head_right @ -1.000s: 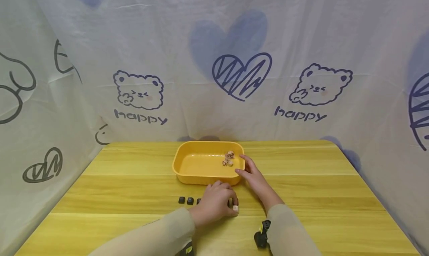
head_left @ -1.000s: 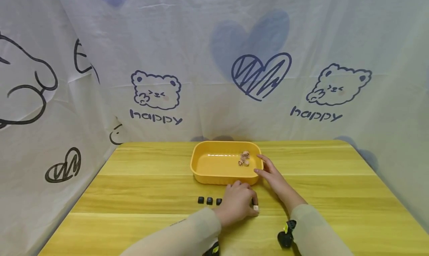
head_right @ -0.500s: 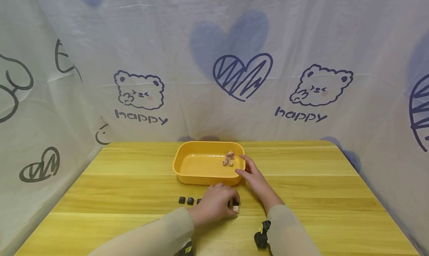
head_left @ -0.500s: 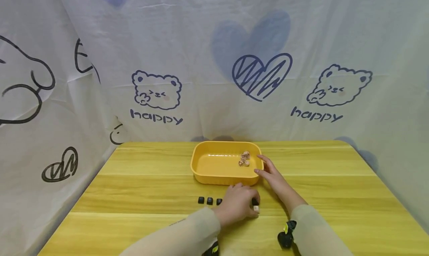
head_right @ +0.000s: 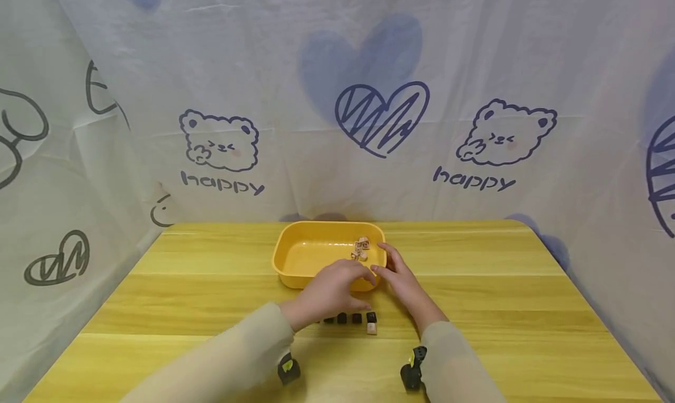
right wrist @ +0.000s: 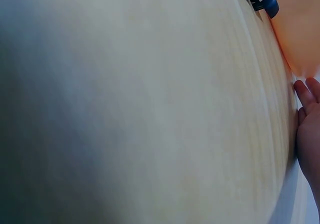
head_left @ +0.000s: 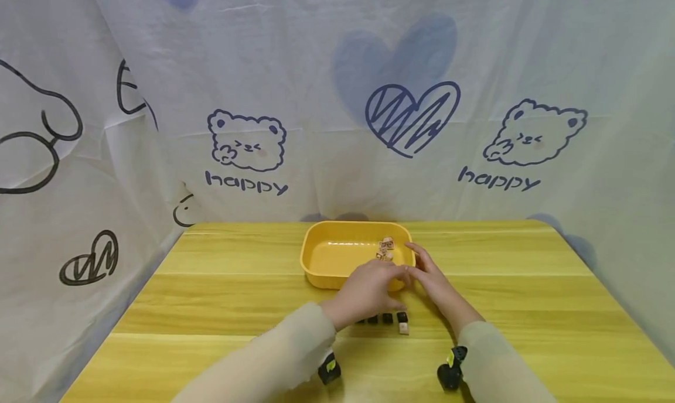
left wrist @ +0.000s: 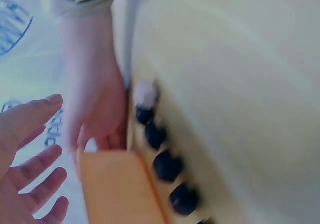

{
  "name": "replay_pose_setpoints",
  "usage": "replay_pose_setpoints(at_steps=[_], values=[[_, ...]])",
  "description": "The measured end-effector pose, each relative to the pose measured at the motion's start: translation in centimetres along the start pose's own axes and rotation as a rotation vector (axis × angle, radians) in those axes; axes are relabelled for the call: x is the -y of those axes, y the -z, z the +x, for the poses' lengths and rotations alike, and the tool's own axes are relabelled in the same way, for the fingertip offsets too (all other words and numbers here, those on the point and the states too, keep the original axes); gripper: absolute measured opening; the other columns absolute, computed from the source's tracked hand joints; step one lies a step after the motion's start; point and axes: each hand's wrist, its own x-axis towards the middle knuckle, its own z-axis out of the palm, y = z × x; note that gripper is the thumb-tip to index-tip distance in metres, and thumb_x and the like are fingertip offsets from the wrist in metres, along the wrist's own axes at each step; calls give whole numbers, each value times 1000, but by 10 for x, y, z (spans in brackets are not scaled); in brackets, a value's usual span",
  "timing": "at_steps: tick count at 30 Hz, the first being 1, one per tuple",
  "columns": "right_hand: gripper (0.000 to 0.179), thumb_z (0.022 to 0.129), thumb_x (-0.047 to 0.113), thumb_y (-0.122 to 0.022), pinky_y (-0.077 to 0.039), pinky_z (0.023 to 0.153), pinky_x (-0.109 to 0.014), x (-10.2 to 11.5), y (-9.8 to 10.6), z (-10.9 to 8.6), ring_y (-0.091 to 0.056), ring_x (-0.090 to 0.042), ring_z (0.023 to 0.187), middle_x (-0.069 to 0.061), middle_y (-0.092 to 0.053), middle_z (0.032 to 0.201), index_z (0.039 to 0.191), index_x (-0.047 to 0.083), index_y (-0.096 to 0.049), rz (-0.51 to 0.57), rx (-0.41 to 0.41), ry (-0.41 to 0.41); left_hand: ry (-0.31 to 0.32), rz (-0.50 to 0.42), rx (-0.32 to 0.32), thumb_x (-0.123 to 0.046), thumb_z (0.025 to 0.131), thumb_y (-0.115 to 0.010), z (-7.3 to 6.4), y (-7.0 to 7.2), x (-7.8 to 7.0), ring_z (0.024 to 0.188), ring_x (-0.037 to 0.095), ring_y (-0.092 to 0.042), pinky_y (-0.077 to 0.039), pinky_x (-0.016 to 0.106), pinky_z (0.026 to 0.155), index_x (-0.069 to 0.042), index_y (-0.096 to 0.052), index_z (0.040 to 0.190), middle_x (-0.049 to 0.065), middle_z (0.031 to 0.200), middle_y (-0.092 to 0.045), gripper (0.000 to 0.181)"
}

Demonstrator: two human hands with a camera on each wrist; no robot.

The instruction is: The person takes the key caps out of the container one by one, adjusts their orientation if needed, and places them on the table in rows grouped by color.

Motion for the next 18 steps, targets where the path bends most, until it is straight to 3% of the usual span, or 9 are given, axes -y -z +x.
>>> replay_pose_setpoints(at_steps=[6, 12, 18], values=[[59, 101, 17, -51, -20, 112, -55, 0, 2, 1, -21, -39, 143, -21, -19, 158, 154, 18, -23, 1, 11, 8, 84, -25, -39, -32, 77, -84, 16, 7, 20, 103, 15, -62, -49, 30, 88, -15, -72, 106, -4, 112, -69, 36], [61, 101, 18, -53, -21, 112, -54, 0, 1, 1, -23, -38, 142, -22, -20, 157, 154, 17, -22, 9, 9, 0, 159, -118, -33, -27, 79, -83, 35, 1, 41, 101, 18, -63, -50, 29, 84, -11, -69, 111, 2, 119, -66, 38], [61, 100, 17, -53, -23, 111, -53, 2, 0, 2, -28, -40, 140, -25, -22, 155, 153, 15, -23, 16, 3, -3, 209, -224, -15, -16, 86, -76, 47, -8, 59, 110, 23, -59, -47, 34, 93, -8, -68, 117, 4, 118, -65, 33]])
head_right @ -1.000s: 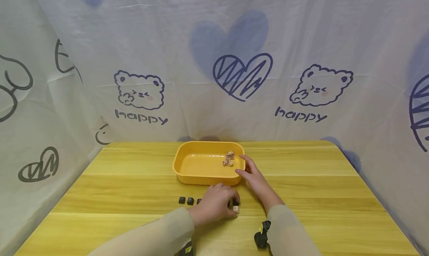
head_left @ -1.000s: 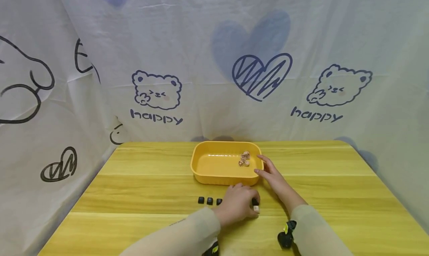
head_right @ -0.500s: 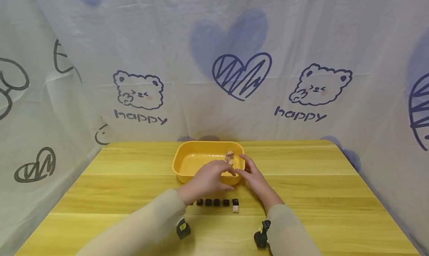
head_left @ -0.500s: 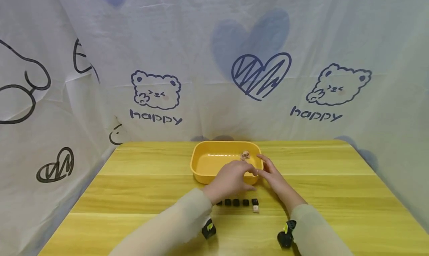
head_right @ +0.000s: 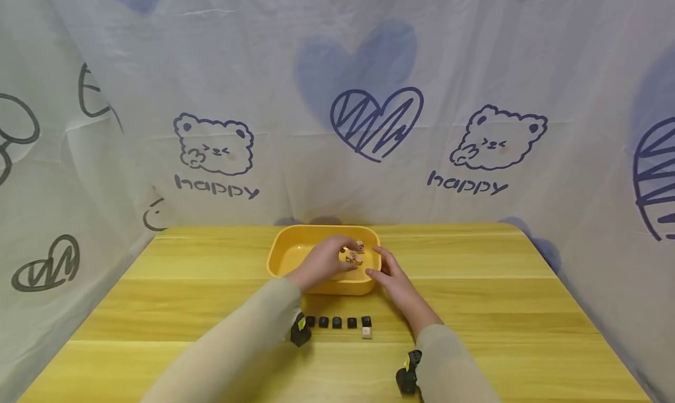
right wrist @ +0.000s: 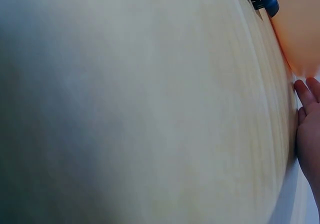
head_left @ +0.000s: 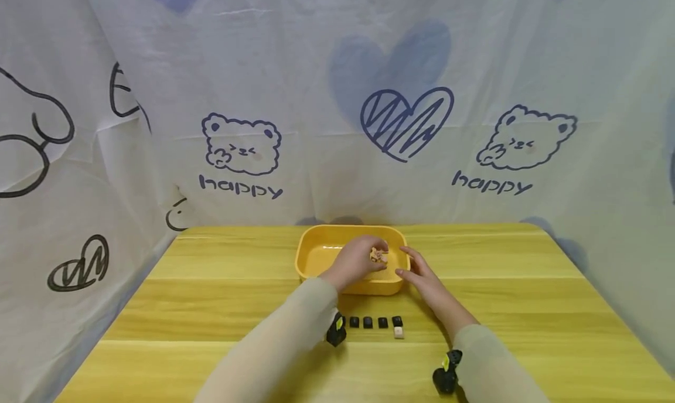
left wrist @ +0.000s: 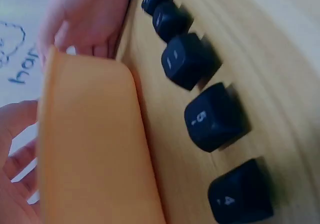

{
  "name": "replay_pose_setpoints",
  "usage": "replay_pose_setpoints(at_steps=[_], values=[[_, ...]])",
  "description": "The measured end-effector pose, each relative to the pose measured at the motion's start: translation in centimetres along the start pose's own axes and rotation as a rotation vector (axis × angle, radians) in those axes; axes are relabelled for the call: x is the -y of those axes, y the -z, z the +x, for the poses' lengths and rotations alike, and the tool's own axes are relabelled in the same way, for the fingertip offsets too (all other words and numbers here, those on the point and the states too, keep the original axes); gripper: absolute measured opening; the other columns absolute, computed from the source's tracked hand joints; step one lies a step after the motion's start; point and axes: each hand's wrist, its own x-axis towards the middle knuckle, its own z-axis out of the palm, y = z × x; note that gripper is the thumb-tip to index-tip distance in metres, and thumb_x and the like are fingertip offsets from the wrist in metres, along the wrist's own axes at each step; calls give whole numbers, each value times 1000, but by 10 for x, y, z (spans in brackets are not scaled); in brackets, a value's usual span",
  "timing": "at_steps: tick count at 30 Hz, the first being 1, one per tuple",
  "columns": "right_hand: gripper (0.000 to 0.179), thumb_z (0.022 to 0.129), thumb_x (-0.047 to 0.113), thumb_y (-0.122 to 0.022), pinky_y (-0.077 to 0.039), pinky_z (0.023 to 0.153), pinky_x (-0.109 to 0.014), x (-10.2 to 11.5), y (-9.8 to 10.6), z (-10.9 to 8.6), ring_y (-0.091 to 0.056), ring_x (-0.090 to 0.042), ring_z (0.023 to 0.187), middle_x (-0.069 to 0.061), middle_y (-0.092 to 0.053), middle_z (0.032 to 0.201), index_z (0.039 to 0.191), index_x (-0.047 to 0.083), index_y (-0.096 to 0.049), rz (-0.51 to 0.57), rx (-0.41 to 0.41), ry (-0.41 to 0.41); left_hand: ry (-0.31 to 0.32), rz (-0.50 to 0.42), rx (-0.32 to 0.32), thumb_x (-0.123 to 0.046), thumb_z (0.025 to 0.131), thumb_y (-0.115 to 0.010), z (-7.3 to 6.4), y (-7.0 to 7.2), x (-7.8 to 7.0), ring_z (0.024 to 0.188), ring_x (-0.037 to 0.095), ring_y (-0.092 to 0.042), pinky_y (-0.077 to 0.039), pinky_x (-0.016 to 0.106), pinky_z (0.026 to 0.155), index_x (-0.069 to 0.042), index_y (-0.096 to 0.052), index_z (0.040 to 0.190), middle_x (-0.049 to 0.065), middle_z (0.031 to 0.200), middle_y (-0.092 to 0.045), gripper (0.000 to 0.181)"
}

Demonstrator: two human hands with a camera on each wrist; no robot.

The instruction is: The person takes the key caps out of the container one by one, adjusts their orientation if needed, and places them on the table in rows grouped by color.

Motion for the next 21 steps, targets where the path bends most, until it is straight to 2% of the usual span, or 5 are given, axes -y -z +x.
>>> replay_pose_setpoints(at_steps=[4, 8, 15, 21], values=[[61, 100, 16, -54, -24, 111, -52, 1, 1, -1, -30, -40, 139, -26, -23, 155, 153, 15, -24, -5, -8, -11, 57, 49, 25, -16, 87, -75, 6, -6, 8, 112, 22, -58, -46, 36, 96, -11, -69, 117, 4, 121, -63, 31], [61, 99, 15, -55, -23, 112, -52, 1, 1, -1, -28, -40, 140, -26, -23, 155, 153, 16, -26, -12, -14, -19, 92, 107, 75, -17, 85, -77, 9, -11, 15, 111, 22, -57, -45, 37, 97, -12, -67, 122, 5, 121, -63, 39], [60, 99, 13, -54, -26, 111, -51, 4, 0, -2, -29, -40, 139, -26, -24, 154, 152, 14, -25, -13, -20, -4, 91, 150, 172, -20, 86, -76, 13, -12, 17, 112, 24, -57, -44, 37, 98, -11, -66, 122, 7, 121, -62, 38], [60, 100, 13, -54, -24, 111, -51, 5, 1, -3, -27, -40, 140, -27, -22, 155, 152, 14, -26, -9, -22, -8, 87, 152, 223, -19, 88, -74, 14, -11, 14, 109, 22, -59, -46, 35, 95, -9, -67, 118, 6, 116, -65, 33]])
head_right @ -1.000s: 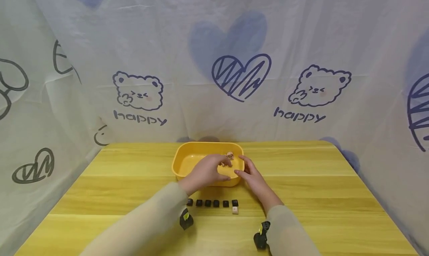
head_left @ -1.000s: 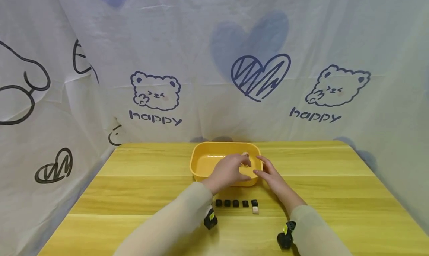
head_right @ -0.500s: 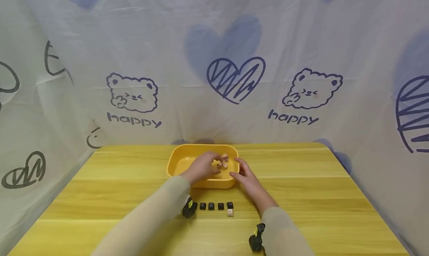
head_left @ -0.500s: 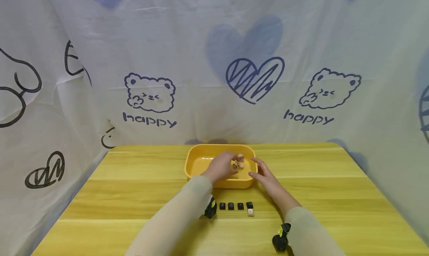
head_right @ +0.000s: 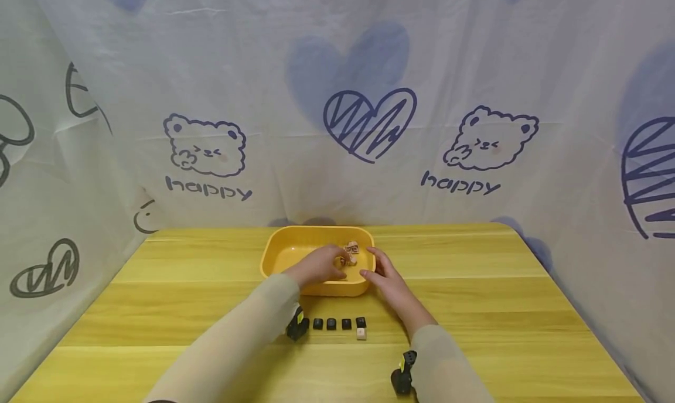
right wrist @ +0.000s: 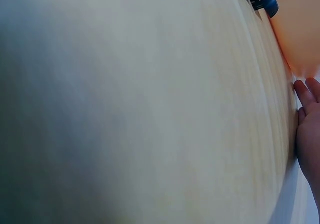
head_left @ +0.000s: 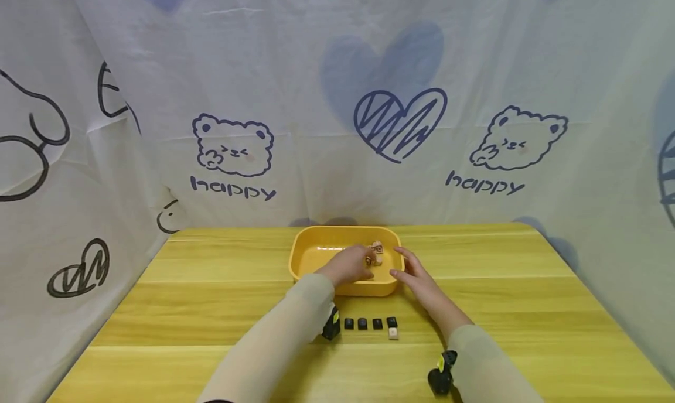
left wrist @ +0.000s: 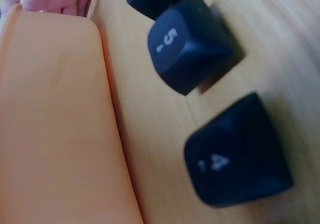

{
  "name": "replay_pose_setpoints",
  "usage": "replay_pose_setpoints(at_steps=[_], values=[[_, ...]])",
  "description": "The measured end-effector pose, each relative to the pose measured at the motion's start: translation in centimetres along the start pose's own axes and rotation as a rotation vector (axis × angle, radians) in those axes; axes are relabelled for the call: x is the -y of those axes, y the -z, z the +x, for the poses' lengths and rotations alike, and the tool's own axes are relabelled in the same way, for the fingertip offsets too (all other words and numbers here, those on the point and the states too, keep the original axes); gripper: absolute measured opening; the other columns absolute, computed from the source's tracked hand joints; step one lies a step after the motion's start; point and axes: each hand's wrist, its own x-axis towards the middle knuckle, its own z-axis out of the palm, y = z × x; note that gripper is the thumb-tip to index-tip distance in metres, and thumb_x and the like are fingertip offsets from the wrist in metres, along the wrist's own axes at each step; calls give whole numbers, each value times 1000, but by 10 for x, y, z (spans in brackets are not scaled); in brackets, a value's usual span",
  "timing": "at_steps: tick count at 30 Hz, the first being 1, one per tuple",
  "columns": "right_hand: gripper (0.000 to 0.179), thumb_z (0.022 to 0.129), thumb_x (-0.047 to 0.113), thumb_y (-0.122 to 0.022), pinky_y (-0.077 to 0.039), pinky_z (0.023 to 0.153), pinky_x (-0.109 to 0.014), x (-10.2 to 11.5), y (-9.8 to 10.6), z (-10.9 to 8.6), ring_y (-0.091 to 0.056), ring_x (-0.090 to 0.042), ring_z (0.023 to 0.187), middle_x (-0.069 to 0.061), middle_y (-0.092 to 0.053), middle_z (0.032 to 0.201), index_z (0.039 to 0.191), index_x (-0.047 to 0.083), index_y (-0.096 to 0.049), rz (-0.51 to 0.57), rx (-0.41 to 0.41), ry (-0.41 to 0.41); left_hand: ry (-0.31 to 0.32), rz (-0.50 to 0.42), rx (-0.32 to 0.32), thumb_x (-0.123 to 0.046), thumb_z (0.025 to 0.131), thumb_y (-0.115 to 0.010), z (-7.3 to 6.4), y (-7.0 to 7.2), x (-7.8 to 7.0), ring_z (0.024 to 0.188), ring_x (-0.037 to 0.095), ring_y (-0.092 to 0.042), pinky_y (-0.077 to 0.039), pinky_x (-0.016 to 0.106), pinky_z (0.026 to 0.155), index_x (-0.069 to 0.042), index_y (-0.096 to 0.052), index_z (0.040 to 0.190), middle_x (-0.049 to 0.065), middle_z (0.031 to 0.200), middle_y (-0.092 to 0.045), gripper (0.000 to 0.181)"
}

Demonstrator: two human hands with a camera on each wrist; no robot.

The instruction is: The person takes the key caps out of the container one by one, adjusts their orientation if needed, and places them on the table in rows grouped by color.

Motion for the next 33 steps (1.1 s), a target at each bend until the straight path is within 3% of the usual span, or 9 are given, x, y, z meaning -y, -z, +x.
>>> replay_pose_setpoints(at_steps=[7, 14, 21, 27, 33], values=[[60, 100, 15, -55, -24, 111, -51, -2, 0, 1, -29, -39, 140, -26, -24, 154, 152, 16, -27, -6, 1, -5, -18, 21, 10, -19, 88, -74, 3, -2, 1, 104, 19, -59, -46, 33, 93, -8, -68, 118, 4, 110, -66, 33], [62, 101, 11, -53, -24, 112, -50, -2, -1, 1, -26, -40, 141, -27, -21, 155, 154, 11, -22, 42, 6, 5, -29, -34, 29, -13, 89, -72, 5, -5, 5, 76, 13, -54, -47, 27, 74, -8, -73, 109, 0, 90, -67, 21], [59, 100, 13, -54, -23, 112, -48, -3, -1, 2, -26, -37, 141, -26, -24, 155, 152, 13, -26, 14, -20, 1, 8, -58, 41, -10, 90, -69, 5, -4, 5, 80, 12, -58, -49, 27, 77, -10, -75, 96, -1, 93, -69, 8], [58, 100, 16, -55, -23, 112, -50, -4, 0, 2, -26, -37, 141, -25, -25, 155, 152, 16, -28, -5, -28, -12, 16, -83, 15, -10, 89, -70, 3, -3, 4, 73, 12, -55, -47, 25, 69, -11, -74, 90, -4, 84, -65, 4], [59, 99, 13, -55, -24, 112, -49, -5, 0, 1, -29, -38, 140, -25, -26, 154, 151, 16, -28, 19, -14, 6, -24, -73, -48, -3, 87, -68, -1, 2, 1, 80, 14, -60, -50, 28, 76, -9, -75, 97, -2, 90, -69, 13]])
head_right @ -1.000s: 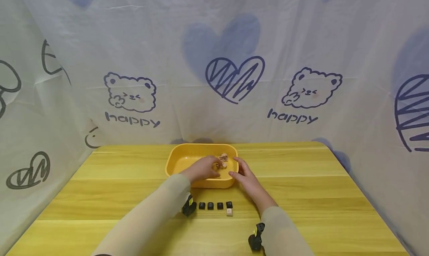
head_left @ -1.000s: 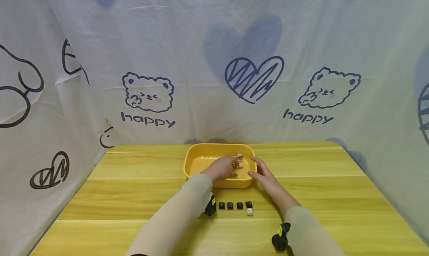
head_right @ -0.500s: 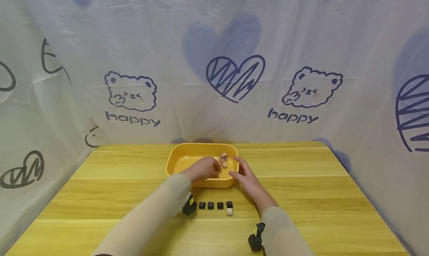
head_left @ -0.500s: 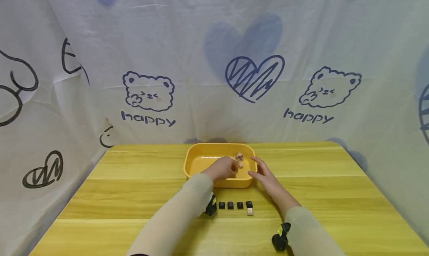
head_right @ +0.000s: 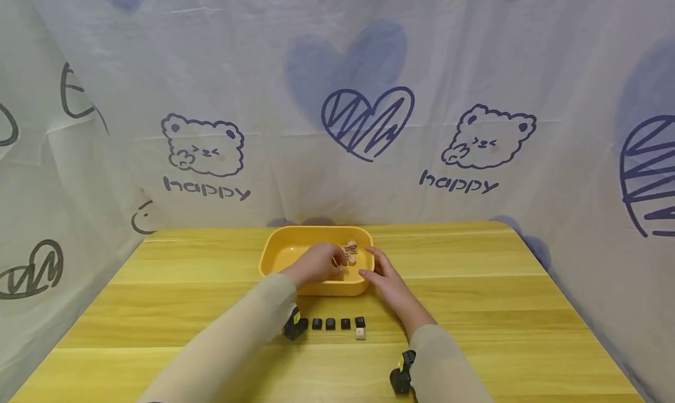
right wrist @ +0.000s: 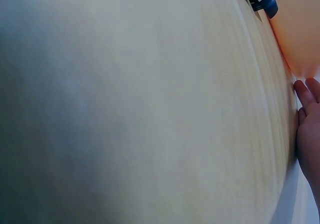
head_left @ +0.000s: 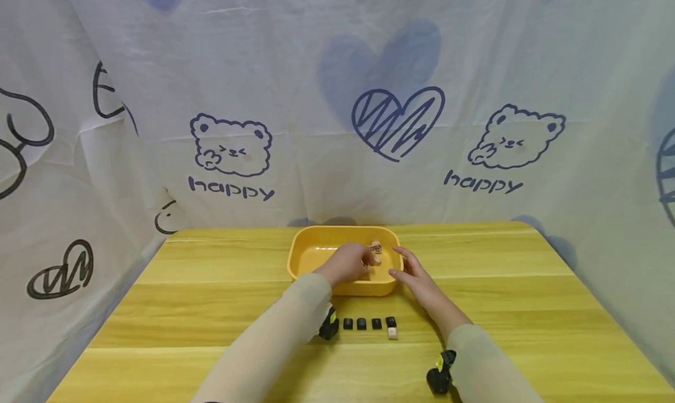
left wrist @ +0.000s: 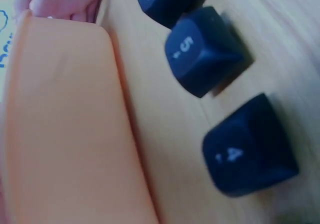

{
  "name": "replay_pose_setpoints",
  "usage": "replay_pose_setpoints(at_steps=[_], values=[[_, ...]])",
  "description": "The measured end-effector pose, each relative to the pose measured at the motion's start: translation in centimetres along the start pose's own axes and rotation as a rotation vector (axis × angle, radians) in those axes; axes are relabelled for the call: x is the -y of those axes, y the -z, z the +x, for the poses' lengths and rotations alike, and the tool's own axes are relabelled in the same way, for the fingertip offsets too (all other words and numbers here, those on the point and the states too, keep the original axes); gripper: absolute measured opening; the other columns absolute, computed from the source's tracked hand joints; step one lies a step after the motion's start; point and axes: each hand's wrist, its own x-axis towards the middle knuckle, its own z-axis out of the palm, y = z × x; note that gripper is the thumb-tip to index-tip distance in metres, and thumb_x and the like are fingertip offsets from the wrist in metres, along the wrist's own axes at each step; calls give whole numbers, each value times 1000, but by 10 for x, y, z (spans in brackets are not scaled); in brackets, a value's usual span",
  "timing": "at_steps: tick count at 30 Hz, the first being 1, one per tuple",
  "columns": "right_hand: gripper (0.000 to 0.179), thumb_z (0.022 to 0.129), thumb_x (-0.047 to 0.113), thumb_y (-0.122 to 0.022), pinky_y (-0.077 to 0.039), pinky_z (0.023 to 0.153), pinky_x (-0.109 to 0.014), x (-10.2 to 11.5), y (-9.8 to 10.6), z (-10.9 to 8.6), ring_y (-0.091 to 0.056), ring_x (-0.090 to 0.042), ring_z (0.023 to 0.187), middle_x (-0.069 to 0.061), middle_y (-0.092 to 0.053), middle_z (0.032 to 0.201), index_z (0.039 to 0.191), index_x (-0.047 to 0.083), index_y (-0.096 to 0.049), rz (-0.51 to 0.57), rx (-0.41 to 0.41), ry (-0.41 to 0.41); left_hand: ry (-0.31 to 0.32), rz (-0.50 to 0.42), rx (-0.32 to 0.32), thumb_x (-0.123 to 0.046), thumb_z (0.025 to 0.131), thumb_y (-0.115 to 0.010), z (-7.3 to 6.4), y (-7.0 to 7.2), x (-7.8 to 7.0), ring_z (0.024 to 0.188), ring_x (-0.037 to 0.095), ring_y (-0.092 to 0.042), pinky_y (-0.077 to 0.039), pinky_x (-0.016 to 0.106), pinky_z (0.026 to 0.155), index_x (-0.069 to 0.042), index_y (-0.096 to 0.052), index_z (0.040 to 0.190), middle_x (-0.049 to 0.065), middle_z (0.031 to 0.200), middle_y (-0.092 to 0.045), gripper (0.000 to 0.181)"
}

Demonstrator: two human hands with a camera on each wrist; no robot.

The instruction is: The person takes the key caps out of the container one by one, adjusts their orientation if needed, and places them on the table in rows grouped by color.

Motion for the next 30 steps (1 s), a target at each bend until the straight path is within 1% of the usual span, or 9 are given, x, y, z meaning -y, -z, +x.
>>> replay_pose_setpoints(at_steps=[2, 4, 7, 9, 14, 18, 25, 27, 30], values=[[59, 99, 14, -56, -25, 112, -49, 0, -1, 0, -29, -37, 140, -24, -27, 154, 151, 17, -29, -1, -6, -7, -1, -15, -18, -2, 85, -68, -3, 3, -1, 84, 15, -61, -51, 30, 80, -8, -76, 100, -1, 94, -70, 18], [59, 99, 14, -55, -25, 112, -49, 0, -1, -1, -30, -37, 140, -24, -27, 154, 151, 17, -29, -9, -5, -9, 14, -39, -33, -1, 84, -69, -7, 7, -3, 87, 15, -62, -51, 30, 82, -8, -76, 101, -1, 96, -70, 20], [58, 99, 15, -55, -27, 111, -49, 0, -1, -1, -31, -36, 139, -24, -28, 154, 151, 17, -28, -14, -8, -16, 33, -84, -50, -2, 84, -71, -11, 12, -3, 86, 14, -62, -51, 31, 81, -8, -76, 102, -1, 95, -70, 19], [59, 100, 15, -55, -28, 110, -49, 0, -1, 0, -31, -37, 139, -24, -28, 153, 152, 16, -28, -14, -3, -16, 32, -110, -62, -2, 84, -71, -13, 15, -3, 85, 13, -62, -52, 30, 80, -7, -76, 103, -1, 95, -71, 20], [59, 99, 14, -55, -26, 111, -49, 0, 0, 0, -30, -37, 140, -25, -27, 154, 151, 15, -28, -18, -3, -10, -10, -163, -88, -2, 84, -70, -21, 22, -3, 80, 12, -61, -51, 27, 73, -5, -76, 105, 0, 96, -72, 22], [59, 100, 13, -54, -25, 112, -49, 1, 0, -1, -28, -38, 140, -26, -26, 154, 152, 13, -27, -12, 3, 0, -35, -189, -119, -5, 85, -72, -30, 28, -6, 78, 10, -62, -51, 24, 71, -4, -75, 106, 0, 95, -72, 21], [59, 100, 13, -54, -25, 111, -50, 3, -1, -1, -31, -39, 139, -26, -26, 154, 152, 13, -27, -15, 2, 7, -93, -177, -181, -6, 83, -74, -47, 35, -13, 80, 10, -65, -52, 21, 69, -8, -78, 98, -1, 93, -71, 15], [59, 100, 13, -54, -26, 111, -50, 3, -1, -1, -31, -39, 139, -26, -26, 154, 152, 13, -26, -18, 3, 5, -107, -168, -187, -7, 83, -75, -53, 36, -16, 80, 10, -65, -51, 20, 69, -9, -78, 96, -1, 91, -69, 14], [59, 100, 14, -54, -26, 111, -51, 3, -1, -1, -31, -38, 139, -25, -26, 154, 152, 15, -27, -28, 1, -5, -108, -183, -181, -10, 83, -76, -61, 36, -20, 77, 8, -63, -51, 20, 68, -10, -78, 95, -4, 88, -68, 12]])
